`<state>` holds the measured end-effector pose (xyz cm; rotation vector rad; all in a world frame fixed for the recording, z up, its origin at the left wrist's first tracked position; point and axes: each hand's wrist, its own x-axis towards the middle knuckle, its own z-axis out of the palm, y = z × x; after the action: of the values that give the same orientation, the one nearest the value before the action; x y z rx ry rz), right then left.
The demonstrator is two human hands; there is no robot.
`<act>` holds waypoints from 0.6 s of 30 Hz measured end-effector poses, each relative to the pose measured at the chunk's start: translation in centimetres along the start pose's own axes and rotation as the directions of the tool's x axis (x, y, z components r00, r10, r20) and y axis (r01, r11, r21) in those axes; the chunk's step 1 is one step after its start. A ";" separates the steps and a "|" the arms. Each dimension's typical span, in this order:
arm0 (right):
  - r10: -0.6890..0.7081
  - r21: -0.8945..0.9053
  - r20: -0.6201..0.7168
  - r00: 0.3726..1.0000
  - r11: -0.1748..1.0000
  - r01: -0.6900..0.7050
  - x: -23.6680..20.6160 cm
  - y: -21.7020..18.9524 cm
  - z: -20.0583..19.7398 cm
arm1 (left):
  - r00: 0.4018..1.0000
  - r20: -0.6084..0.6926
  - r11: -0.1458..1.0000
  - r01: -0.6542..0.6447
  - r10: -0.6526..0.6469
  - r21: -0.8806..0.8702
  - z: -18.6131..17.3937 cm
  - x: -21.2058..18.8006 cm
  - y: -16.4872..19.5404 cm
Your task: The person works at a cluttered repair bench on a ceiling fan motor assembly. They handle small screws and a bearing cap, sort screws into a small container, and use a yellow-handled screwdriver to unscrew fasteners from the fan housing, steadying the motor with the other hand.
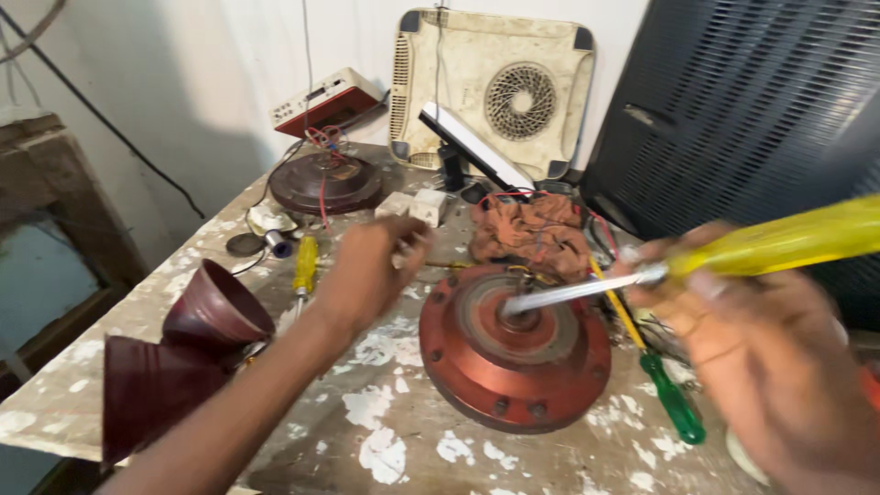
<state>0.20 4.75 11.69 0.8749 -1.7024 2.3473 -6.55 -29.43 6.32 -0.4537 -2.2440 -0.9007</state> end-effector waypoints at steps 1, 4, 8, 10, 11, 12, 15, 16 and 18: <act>-0.041 -0.016 -0.080 0.996 0.999 0.039 0.0 -0.7 -0.5 | 0.997 0.069 0.994 -0.009 0.017 -0.111 0.7 -0.4 1.7; -0.104 -0.105 -0.247 0.964 0.991 0.080 -0.4 -1.5 -1.5 | 0.977 0.141 0.917 -0.096 0.161 -0.386 3.2 -1.8 5.7; -0.083 -0.059 -0.398 0.913 0.996 0.065 -0.4 1.0 -2.3 | 0.997 -0.013 0.947 0.068 -0.076 -0.314 6.9 -2.6 9.4; -0.081 -0.059 -0.439 0.895 0.996 0.061 -0.1 2.9 -2.8 | 0.986 -0.084 0.955 0.113 -0.141 -0.274 8.0 -2.5 10.2; -0.085 -0.070 -0.457 0.885 0.996 0.059 0.2 3.8 -3.1 | 0.986 -0.074 0.944 0.123 -0.152 -0.306 8.1 -2.7 10.3; -0.089 -0.080 -0.476 0.875 0.995 0.057 0.5 4.7 -3.5 | 0.985 -0.063 0.932 0.133 -0.163 -0.336 8.1 -2.9 10.3; -0.088 -0.061 -0.520 0.850 0.996 0.065 1.2 6.9 -4.2 | 0.983 0.017 0.920 0.178 -0.184 -0.349 7.9 -2.6 9.7; -0.084 -0.048 -0.530 0.844 0.996 0.069 1.3 7.4 -4.5 | 0.980 0.049 0.920 0.197 -0.191 -0.339 7.9 -2.4 9.5; -0.059 -0.009 -0.549 0.834 0.998 0.065 1.3 8.1 -4.8 | 0.976 0.079 0.915 0.217 -0.202 -0.341 7.9 -2.3 9.3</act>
<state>-6.04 5.81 4.64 0.1999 -1.3911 2.2587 -3.58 -17.45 4.92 -0.3945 -2.2043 -1.4265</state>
